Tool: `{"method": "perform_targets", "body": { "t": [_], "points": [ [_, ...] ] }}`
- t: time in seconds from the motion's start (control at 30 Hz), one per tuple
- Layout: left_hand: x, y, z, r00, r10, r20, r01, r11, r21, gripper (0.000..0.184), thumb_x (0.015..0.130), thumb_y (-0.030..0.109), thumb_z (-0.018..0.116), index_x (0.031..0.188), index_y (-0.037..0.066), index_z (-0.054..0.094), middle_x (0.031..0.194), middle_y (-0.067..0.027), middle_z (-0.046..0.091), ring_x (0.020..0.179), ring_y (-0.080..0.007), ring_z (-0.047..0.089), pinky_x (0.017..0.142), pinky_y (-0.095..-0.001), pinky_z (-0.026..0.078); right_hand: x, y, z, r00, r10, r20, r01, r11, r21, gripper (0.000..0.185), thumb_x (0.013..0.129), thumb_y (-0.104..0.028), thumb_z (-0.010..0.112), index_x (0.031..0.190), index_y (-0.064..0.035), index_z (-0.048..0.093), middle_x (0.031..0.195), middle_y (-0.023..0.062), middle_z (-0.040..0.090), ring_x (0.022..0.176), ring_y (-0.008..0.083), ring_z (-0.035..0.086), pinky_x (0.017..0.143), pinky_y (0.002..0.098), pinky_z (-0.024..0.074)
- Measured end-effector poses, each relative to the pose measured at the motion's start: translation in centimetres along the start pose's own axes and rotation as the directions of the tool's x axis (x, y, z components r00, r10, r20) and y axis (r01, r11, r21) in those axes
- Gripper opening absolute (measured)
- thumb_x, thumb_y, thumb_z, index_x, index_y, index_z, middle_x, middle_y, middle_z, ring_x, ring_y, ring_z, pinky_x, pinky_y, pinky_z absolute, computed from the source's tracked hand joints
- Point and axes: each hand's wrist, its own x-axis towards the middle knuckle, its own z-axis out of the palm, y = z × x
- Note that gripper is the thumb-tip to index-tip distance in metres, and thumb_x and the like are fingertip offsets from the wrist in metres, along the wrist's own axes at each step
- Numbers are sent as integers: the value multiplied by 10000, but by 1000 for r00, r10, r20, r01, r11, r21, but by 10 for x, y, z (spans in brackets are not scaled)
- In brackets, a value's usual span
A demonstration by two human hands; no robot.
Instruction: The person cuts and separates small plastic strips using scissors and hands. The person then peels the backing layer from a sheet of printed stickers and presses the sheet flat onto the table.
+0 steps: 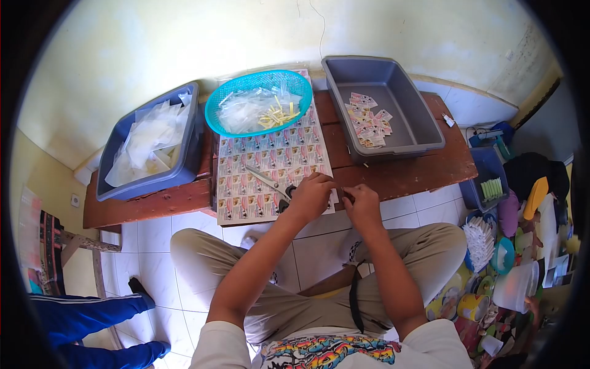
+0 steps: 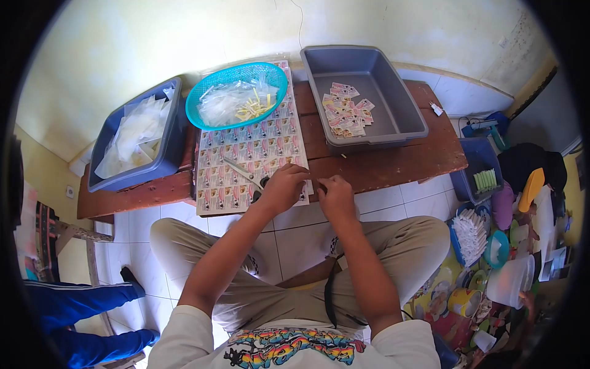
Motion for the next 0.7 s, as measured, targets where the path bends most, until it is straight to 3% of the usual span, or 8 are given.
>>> {"method": "perform_targets", "body": {
  "t": [0.27,0.7],
  "points": [
    [2,3,-3,1000,-29,4,29,999,-38,262,882,-14,713,1106,99,788,1145,-98,732,1123,-326,655,998,-443,537,9,3,9,997,-7,-73,7,1000,-1,131,864,-92,777,978,-26,780,944,202,733,903,416,723,820,511,584],
    [2,-3,-2,995,-73,-73,67,994,-87,337,851,-97,627,1109,61,776,1166,-132,722,1155,-346,645,1016,-444,530,24,14,26,995,-69,-72,51,971,-232,112,908,-156,703,922,-46,687,930,191,713,874,406,726,795,524,607]
  ]
}}
